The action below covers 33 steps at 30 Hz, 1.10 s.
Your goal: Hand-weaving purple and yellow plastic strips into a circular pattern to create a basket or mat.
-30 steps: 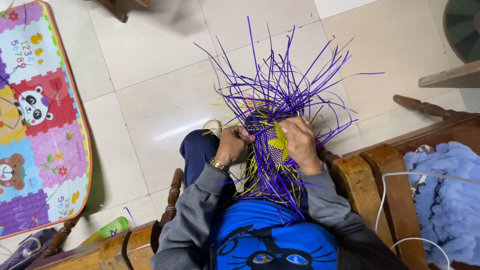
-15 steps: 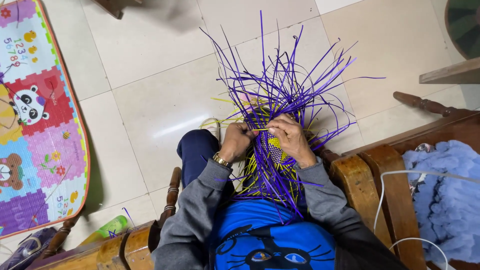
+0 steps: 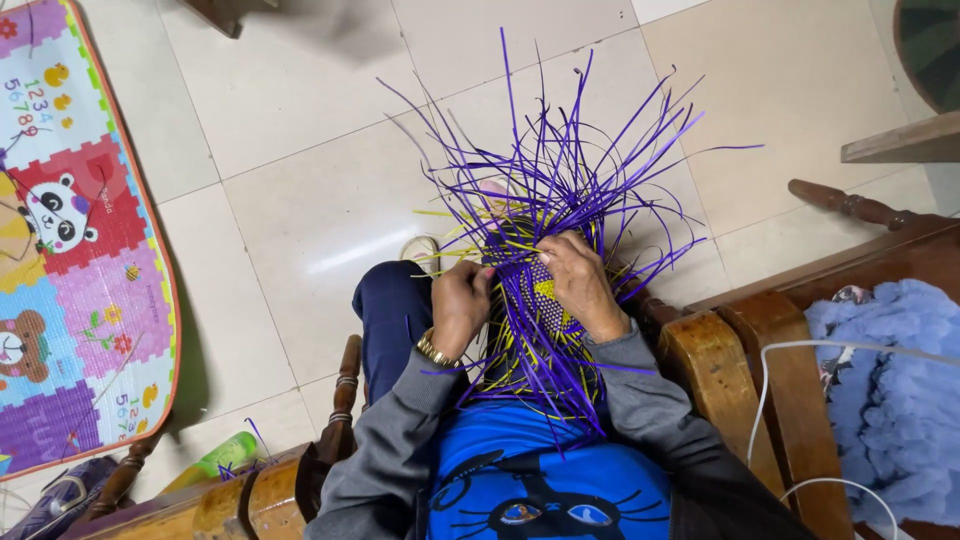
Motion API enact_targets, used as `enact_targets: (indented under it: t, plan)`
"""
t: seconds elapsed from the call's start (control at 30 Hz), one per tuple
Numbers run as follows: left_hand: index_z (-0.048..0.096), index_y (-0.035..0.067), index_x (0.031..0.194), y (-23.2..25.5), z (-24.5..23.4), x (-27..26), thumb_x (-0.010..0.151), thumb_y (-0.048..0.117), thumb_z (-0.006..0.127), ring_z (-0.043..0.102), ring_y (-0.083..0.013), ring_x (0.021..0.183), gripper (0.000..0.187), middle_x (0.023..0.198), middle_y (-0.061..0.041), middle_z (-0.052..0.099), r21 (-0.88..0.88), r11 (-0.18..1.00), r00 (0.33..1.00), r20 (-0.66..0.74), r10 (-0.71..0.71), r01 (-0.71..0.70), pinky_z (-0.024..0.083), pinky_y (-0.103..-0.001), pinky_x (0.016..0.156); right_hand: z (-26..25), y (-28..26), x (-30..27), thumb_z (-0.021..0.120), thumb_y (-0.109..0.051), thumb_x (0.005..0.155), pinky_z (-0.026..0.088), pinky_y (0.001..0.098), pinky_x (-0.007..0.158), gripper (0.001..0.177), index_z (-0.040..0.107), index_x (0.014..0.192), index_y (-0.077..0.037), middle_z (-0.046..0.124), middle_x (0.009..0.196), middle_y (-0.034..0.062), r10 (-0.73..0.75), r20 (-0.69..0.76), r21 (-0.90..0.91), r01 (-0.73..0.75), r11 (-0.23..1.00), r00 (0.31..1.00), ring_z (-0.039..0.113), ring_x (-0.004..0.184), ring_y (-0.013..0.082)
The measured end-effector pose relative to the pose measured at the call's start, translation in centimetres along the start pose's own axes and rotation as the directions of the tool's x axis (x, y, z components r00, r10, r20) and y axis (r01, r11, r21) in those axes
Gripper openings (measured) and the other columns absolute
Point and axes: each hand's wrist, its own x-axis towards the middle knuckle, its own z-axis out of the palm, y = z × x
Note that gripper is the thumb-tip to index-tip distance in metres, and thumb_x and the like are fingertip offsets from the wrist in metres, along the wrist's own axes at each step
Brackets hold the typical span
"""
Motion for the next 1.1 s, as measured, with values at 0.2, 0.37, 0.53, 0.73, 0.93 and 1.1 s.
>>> enact_targets:
  t: [0.2, 0.37, 0.53, 0.73, 0.93, 1.1]
  plan:
    - [0.069, 0.002, 0.085, 3.3, -0.8, -2.4, 0.08, 0.008, 0.076, 0.05, -0.0082, 0.061, 0.01, 0.06, -0.002, 0.055, -0.536, 0.828, 0.985, -0.133, 0.11, -0.165, 0.046, -0.022, 0.056, 0.0, -3.2, 0.1, 0.053, -0.008, 0.097, 0.05, 0.0366, 0.069, 0.012, 0.064, 0.094, -0.004, 0.058, 0.077, 0.0092, -0.073, -0.144, 0.088, 0.087, 0.992, 0.987, 0.059, 0.073, 0.0256]
    - [0.07, -0.002, 0.082, 4.4, 0.0, -2.4, 0.082, 0.001, 0.074, 0.06, -0.0164, 0.073, 0.005, 0.074, -0.013, 0.066, -0.677, 0.682, 0.961, -0.193, 0.199, -0.277, 0.051, -0.03, 0.068, 1.1, -5.6, -0.2, 0.056, -0.006, 0.095, 0.051, 0.0369, 0.07, 0.009, 0.063, 0.091, -0.001, 0.062, 0.077, 0.0092, -0.13, -0.11, 0.184, 0.149, 0.972, 0.985, 0.061, 0.073, 0.0259]
    - [0.067, 0.001, 0.08, 3.2, 0.7, -2.7, 0.086, 0.004, 0.069, 0.049, -0.0082, 0.057, 0.008, 0.061, -0.003, 0.057, -0.766, 0.641, 0.999, -0.02, 0.046, -0.045, 0.042, -0.022, 0.054, 1.0, -4.3, -0.5, 0.062, -0.005, 0.092, 0.048, 0.0342, 0.071, 0.008, 0.065, 0.093, 0.002, 0.061, 0.076, 0.009, 0.007, -0.073, 0.44, 0.026, 0.898, 0.997, 0.055, 0.074, 0.0171]
    - [0.065, 0.002, 0.07, 4.9, -0.4, -2.1, 0.081, -0.001, 0.066, 0.05, -0.0129, 0.058, 0.011, 0.056, -0.006, 0.055, -0.522, 0.832, 0.968, 0.05, 0.248, -0.186, 0.044, -0.028, 0.055, -0.4, -6.6, 1.0, 0.073, -0.013, 0.084, 0.051, 0.0323, 0.067, 0.018, 0.069, 0.094, 0.001, 0.066, 0.089, 0.0155, -0.075, -0.1, 0.36, 0.107, 0.927, 0.992, 0.063, 0.078, 0.0224]
    - [0.061, 0.003, 0.066, 7.3, -1.8, -2.3, 0.082, 0.005, 0.066, 0.051, -0.0184, 0.055, 0.017, 0.054, -0.011, 0.054, -0.431, 0.863, 0.94, 0.086, 0.33, -0.264, 0.044, -0.032, 0.056, -0.4, -7.4, 0.9, 0.078, -0.013, 0.078, 0.047, 0.0275, 0.061, 0.017, 0.068, 0.082, 0.0, 0.069, 0.082, 0.0137, -0.035, -0.105, 0.398, 0.074, 0.914, 0.994, 0.062, 0.072, 0.018]
    - [0.063, 0.003, 0.068, 6.6, -1.4, -2.7, 0.081, 0.005, 0.067, 0.059, -0.0328, 0.06, 0.013, 0.06, -0.016, 0.059, -0.35, 0.885, 0.933, 0.073, 0.351, -0.306, 0.048, -0.036, 0.059, 0.3, -7.3, 0.2, 0.078, -0.006, 0.079, 0.047, 0.024, 0.061, 0.017, 0.066, 0.086, 0.003, 0.061, 0.075, 0.0097, 0.089, -0.167, 0.474, 0.001, 0.881, 0.982, 0.055, 0.069, 0.0109]
